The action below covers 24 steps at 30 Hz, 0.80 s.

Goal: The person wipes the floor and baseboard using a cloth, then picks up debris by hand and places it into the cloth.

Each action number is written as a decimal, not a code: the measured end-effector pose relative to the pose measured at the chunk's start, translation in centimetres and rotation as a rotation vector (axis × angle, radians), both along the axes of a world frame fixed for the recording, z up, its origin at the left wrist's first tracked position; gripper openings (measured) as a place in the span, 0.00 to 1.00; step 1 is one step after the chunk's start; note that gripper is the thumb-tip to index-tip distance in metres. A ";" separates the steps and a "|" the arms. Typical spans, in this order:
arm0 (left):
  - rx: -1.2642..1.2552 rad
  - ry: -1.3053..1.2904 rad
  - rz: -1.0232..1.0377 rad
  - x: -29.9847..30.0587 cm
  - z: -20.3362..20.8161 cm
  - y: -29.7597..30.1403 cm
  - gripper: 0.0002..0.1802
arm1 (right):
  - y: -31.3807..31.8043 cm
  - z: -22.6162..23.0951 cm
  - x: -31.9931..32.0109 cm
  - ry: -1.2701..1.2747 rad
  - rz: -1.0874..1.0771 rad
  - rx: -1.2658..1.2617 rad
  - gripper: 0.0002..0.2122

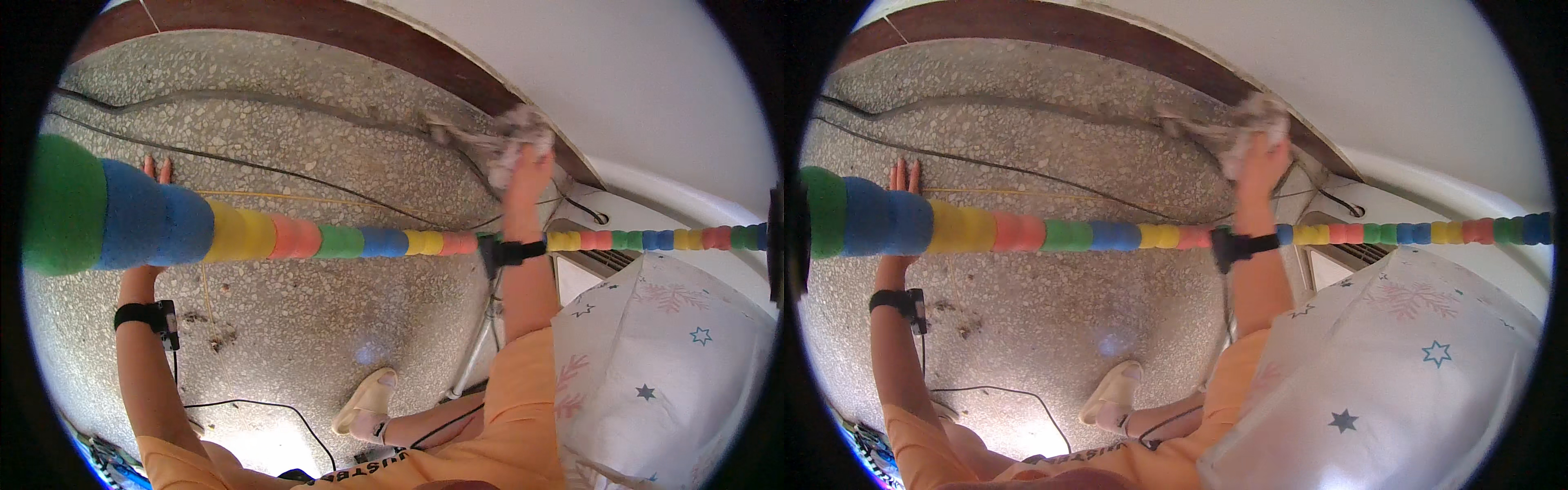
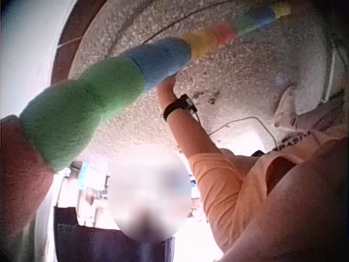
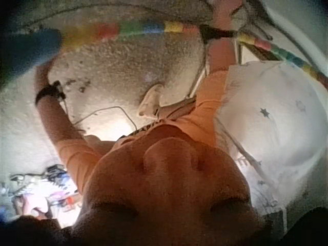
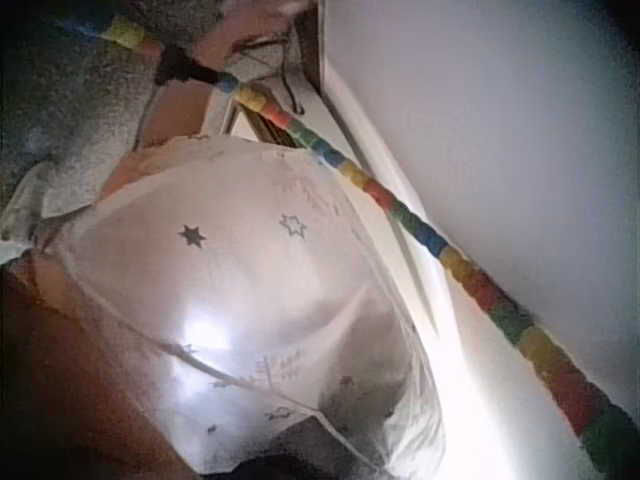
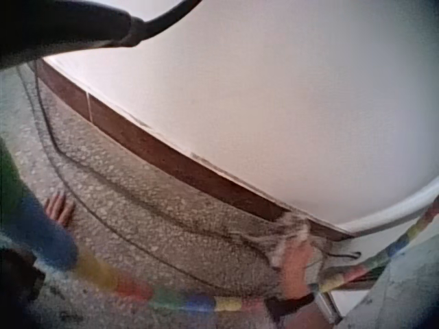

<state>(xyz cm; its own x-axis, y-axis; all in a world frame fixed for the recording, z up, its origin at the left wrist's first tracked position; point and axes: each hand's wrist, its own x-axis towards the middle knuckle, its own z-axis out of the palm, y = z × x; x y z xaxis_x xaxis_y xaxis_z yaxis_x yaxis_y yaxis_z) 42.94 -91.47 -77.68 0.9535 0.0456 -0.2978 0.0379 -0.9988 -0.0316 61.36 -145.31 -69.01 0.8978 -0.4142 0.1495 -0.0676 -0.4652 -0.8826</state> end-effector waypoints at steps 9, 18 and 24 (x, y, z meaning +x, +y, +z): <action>-0.039 -0.132 -0.070 -0.1 -2.0 0.2 0.41 | -1.7 -2.8 6.3 -0.372 -0.023 -0.907 0.14; 0.060 -0.073 -0.102 0.5 -0.5 0.0 0.42 | 24.0 -0.8 5.2 -0.365 0.298 -0.495 0.12; -0.064 0.073 0.047 0.7 1.9 -0.2 0.41 | 25.6 0.8 2.7 -0.374 0.451 -0.144 0.14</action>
<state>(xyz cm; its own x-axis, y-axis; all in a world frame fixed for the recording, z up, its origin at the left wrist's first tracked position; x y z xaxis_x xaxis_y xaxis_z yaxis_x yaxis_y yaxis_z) 43.65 -91.62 -75.75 0.9264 0.0682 -0.3703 0.0846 -0.9960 0.0282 64.06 -119.68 -68.17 0.8558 0.0427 0.5156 0.4670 -0.4927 -0.7343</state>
